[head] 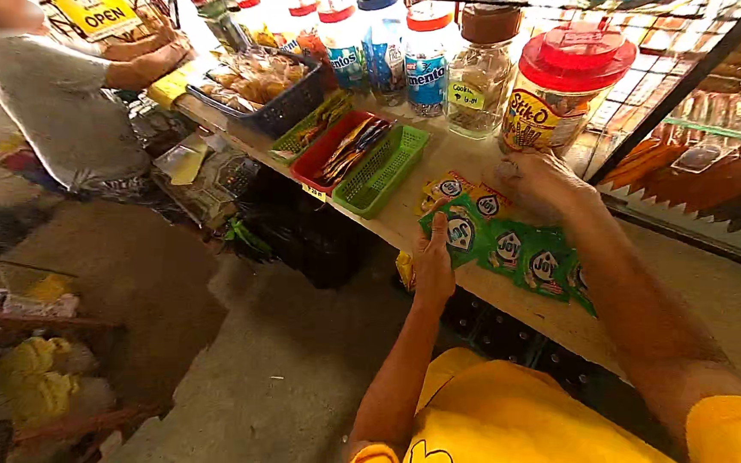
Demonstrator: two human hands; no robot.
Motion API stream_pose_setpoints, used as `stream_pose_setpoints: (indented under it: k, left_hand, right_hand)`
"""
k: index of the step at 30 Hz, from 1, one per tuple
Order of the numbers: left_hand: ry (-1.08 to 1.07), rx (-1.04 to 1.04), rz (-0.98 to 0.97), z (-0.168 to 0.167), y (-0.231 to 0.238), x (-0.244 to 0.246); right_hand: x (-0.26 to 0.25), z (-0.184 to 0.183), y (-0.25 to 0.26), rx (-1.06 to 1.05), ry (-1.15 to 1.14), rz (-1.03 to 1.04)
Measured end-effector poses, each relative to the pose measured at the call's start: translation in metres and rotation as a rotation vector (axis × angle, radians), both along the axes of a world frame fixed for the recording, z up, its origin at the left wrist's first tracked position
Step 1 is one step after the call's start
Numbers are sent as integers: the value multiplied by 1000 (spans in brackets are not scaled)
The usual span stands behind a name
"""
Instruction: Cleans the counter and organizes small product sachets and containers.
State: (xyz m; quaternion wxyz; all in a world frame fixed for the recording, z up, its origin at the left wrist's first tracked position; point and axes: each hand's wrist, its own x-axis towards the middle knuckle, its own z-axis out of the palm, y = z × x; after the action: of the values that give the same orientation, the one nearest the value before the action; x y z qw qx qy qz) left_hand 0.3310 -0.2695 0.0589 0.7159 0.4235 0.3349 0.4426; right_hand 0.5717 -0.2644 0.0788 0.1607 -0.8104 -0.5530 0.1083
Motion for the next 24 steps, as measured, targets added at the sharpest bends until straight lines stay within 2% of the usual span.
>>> stream_pose_setpoints:
  k: [9,14,17,20,22,24]
  left_hand:
    - [-101,-29,-18,9,42,-5]
    - [-82,-40,-29,18,79,-25]
    - [-119,-25,-68,23,96,-35]
    - [-129,73,-177,22,104,-39]
    - [-132,104,-258,19,103,-37]
    - [-138,90,-336,15,100,-36]
  right_hand:
    - [8,2,-5,-68,38,3]
    - [-47,57,-33,97,121,123]
    - [-91,63,-39,82,297,175]
    - [-130,40,-31,94,582,142]
    - [-153,23,-22,214,851,27]
    - [-170,11,-15,380,1015,-143]
